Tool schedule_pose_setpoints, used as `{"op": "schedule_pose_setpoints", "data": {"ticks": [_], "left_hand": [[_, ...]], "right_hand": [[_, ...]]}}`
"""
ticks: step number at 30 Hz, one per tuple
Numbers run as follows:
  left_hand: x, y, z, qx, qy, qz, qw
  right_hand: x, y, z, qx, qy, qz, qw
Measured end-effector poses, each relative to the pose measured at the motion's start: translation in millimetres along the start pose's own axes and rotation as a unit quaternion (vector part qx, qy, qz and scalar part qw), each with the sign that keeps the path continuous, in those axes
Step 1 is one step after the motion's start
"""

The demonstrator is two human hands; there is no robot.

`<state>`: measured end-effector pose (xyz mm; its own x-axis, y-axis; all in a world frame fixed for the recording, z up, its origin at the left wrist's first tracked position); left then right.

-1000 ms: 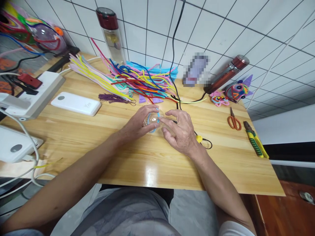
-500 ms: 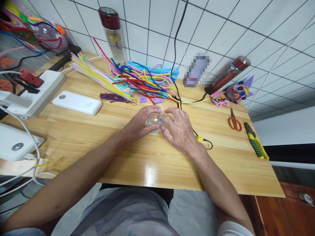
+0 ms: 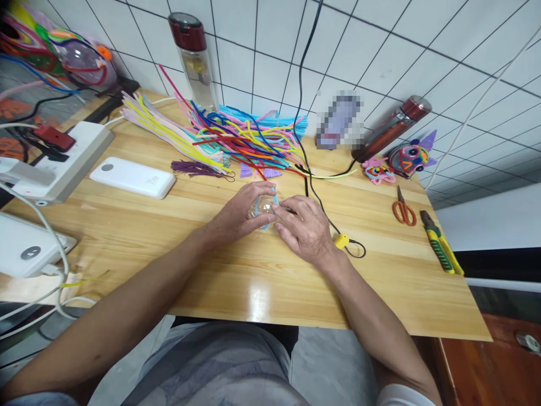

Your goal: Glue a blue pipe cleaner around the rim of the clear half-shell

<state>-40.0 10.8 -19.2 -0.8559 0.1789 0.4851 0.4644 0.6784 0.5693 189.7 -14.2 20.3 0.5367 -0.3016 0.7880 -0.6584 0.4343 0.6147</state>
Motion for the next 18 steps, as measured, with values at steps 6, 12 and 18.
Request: {"op": "schedule_pose_setpoints", "data": {"ticks": [6,12,18], "left_hand": [[0.0,-0.4,0.1,-0.003,0.003,-0.003,1.000],[-0.6,-0.6,1.0,-0.004,0.001,-0.008,1.000],[0.2,-1.1,1.8,0.006,-0.007,-0.015,1.000]], "right_hand": [[0.2,-5.0,-1.5,-0.017,-0.005,0.018,1.000],[2.0,-7.8,-1.8,-0.027,0.009,-0.009,1.000],[4.3,-6.5,0.3,-0.067,0.013,-0.007,0.998]]}}
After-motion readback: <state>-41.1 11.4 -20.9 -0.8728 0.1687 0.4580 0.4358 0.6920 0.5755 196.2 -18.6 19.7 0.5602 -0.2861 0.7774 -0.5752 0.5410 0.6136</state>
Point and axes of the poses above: each hand's wrist, its own y-axis towards the middle knuckle, its own x-axis out of the back of the hand, z = x × y, the point moved 1 cm from there along y, towards the middle knuckle, and after that the axes turned 5 degrees about z, right-handed, at the moved point
